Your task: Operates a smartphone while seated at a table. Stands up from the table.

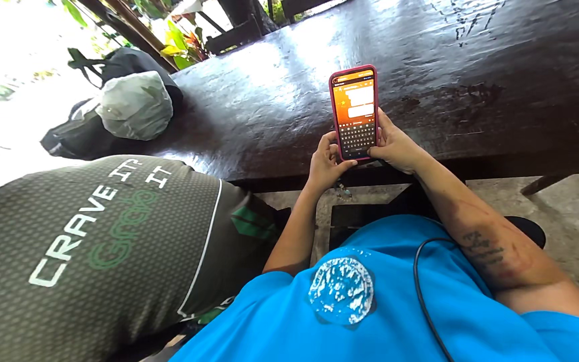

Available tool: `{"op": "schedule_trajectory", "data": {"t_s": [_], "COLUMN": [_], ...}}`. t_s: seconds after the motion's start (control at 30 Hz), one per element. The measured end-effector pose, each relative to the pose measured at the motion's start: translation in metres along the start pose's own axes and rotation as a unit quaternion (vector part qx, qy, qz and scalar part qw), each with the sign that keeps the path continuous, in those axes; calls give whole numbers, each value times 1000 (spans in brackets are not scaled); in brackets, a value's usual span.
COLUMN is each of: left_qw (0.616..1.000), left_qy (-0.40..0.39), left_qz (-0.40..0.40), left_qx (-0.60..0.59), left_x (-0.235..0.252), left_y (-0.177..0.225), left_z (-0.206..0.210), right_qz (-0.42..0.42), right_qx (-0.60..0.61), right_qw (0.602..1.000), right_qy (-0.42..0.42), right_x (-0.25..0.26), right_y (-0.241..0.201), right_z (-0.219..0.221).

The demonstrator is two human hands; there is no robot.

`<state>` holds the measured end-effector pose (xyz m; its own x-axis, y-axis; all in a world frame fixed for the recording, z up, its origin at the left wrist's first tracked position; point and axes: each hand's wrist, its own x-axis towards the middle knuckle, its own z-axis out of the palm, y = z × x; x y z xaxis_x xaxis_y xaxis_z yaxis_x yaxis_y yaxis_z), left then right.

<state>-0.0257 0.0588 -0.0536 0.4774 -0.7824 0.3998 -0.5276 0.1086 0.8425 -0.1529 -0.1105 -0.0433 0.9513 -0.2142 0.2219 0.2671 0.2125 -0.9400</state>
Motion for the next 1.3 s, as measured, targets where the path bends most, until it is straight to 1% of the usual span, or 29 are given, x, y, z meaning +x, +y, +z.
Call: {"op": "schedule_trajectory", "data": {"t_s": [0.3,0.7,1.3], "left_qw": [1000,1000,1000], "left_qy": [0,1,2], "left_qz": [-3,-4,-12], "left_qx": [-15,-13,-4], "left_x": [0,-1,0], "left_y": [1,1,3], "left_z": [1,0,0], "right_qz": [3,2,-2], "right_qx": [0,-2,-5], "right_qw": [1000,1000,1000], "right_qy": [8,-4,6], "right_x": [0,0,0], "right_y": [0,0,0], "right_z": [1,0,1]}}
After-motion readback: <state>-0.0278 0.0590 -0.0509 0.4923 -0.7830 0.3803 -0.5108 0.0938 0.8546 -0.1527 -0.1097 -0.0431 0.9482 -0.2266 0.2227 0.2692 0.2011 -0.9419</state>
